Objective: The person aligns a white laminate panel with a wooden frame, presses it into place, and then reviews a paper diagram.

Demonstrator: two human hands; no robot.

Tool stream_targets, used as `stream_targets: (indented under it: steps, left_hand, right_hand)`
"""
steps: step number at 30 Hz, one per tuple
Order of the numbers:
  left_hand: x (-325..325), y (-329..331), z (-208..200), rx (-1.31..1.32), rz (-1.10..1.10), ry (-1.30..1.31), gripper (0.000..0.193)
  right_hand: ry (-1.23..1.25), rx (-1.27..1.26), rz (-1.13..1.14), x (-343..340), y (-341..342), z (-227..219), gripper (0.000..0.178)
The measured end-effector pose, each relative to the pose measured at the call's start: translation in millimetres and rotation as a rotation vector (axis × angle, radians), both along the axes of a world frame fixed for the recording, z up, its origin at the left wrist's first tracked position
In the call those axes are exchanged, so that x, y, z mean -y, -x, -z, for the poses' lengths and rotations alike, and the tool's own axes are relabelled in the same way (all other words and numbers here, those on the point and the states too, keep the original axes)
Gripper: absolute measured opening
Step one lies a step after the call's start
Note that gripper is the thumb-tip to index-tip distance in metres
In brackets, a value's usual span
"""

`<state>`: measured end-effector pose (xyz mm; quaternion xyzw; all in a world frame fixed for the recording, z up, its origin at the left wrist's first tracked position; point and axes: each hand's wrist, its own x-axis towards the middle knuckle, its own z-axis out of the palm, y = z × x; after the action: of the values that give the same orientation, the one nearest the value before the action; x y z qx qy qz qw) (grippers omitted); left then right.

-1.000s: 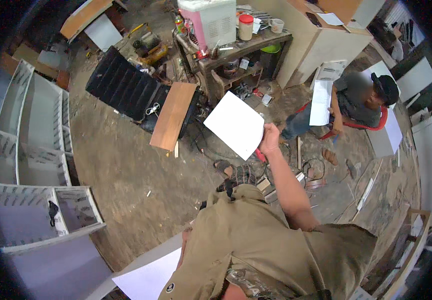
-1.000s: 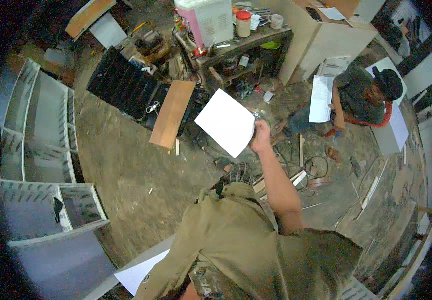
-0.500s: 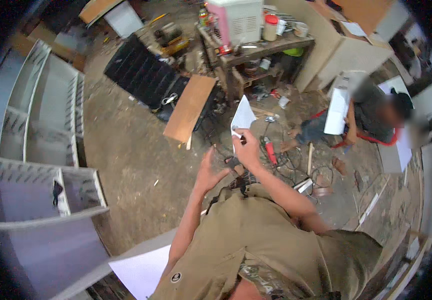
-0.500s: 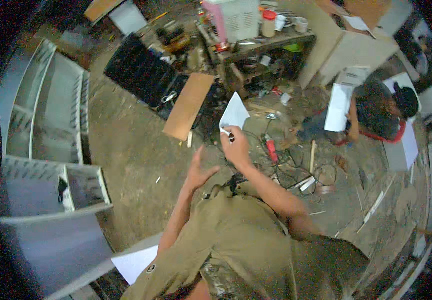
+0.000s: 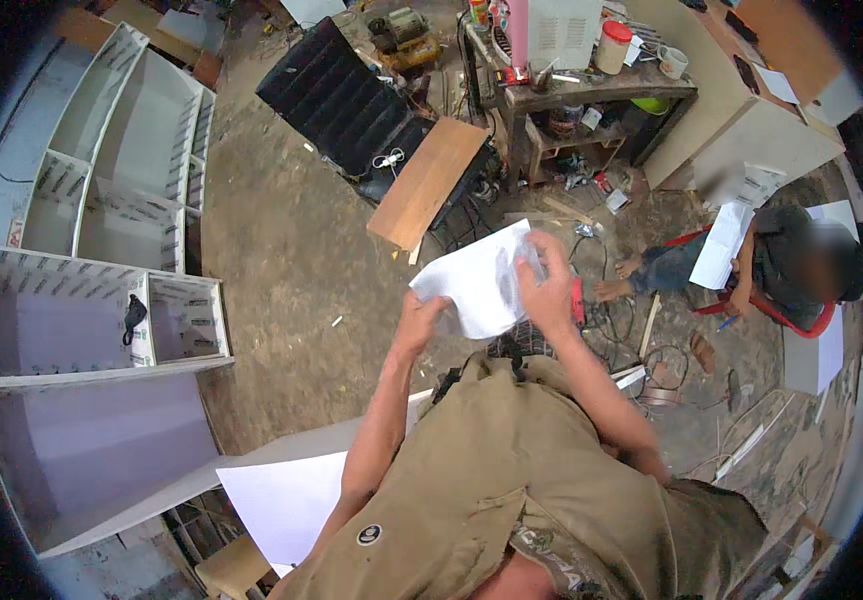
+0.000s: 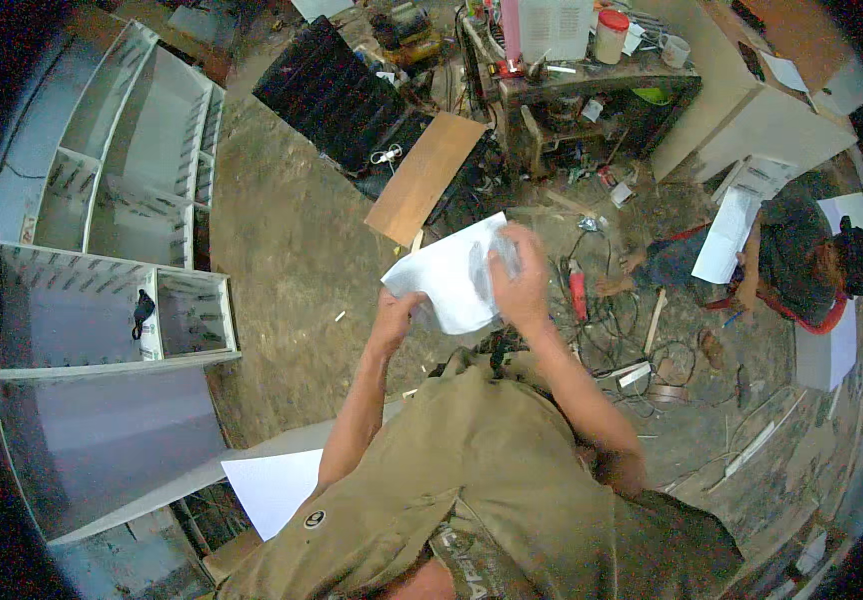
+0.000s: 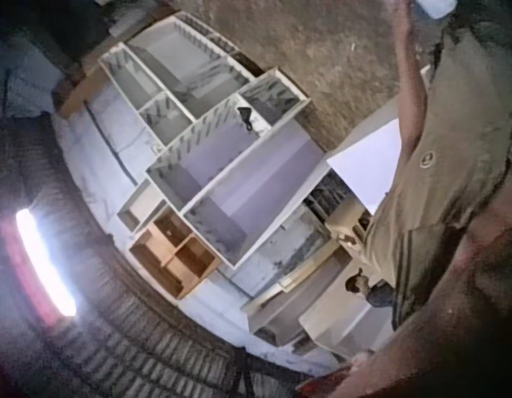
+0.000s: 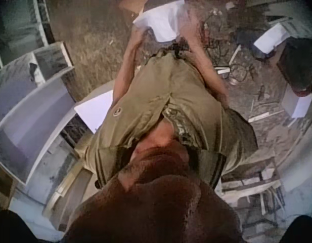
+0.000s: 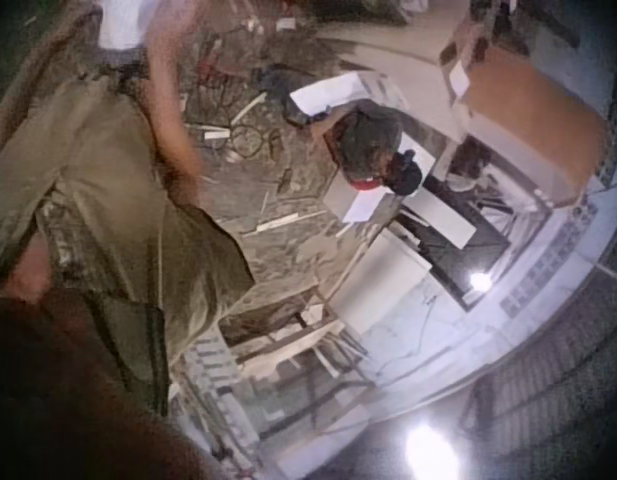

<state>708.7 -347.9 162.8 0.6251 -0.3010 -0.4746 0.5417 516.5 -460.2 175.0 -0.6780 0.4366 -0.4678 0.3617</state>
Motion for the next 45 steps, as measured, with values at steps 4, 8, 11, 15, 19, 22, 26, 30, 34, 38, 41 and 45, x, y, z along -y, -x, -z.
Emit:
stream_targets:
  steps: [4, 8, 11, 15, 19, 22, 26, 30, 34, 38, 41, 45]
  left_hand:
    - [-5.7, -0.7, -9.3, -0.062, -0.015, 0.045, 0.034]
    - [-11.6, -10.1, -9.2, 0.025, 0.003, -0.059, 0.031]
    - [-15.0, -20.6, -3.4, 0.011, 0.022, -0.135, 0.029]
    - [-15.1, -23.2, 3.8, -0.01, 0.029, -0.064, 0.026]
    - [-12.1, -23.3, -0.6, -0.005, 0.052, -0.072, 0.024]
    - [-10.0, -20.9, -1.4, 0.014, 0.036, -0.04, 0.024]
    - [-9.5, -18.8, -2.2, 0.037, 0.039, -0.067, 0.022]
    - [-10.3, -11.7, -1.6, 0.062, 0.023, -0.106, 0.018]
    - [-12.8, -10.1, 6.0, 0.034, 0.028, -0.145, 0.016]
    - [-8.9, -4.1, 5.7, 0.058, 0.023, -0.146, 0.016]
    - [-6.0, 0.0, 4.5, 0.064, 0.019, -0.184, 0.016]
    - [3.0, 7.8, 9.9, 0.064, 0.061, -0.196, 0.015]
  right_hand:
    - [-0.442, 0.094, -0.122, 36.0, 23.4, 24.3, 0.031]
    - [-0.719, 0.178, -0.378, 30.0, 28.7, 26.0, 0.03]
    - [-0.654, 0.224, -0.338, 18.5, 26.4, 25.8, 0.029]
    - [-0.612, 0.279, -0.279, 7.6, 25.9, 28.6, 0.026]
    - [-0.652, 0.359, -0.27, 5.1, 26.5, 31.6, 0.026]
    - [-0.674, 0.345, -0.275, 7.4, 28.7, 32.4, 0.026]
    - [-0.7, 0.396, -0.293, 9.1, 28.9, 30.4, 0.026]
    - [-0.668, 0.341, -0.293, 11.5, 33.9, 44.9, 0.025]
    - [-0.639, 0.298, -0.311, 11.4, 37.1, 53.6, 0.025]
    - [-0.618, 0.314, -0.3, 13.7, 41.1, 61.0, 0.026]
    - [-0.748, 0.345, -0.253, 13.9, 42.7, 69.4, 0.026]
    - [-0.817, 0.412, -0.225, 14.9, 51.8, 81.8, 0.043]
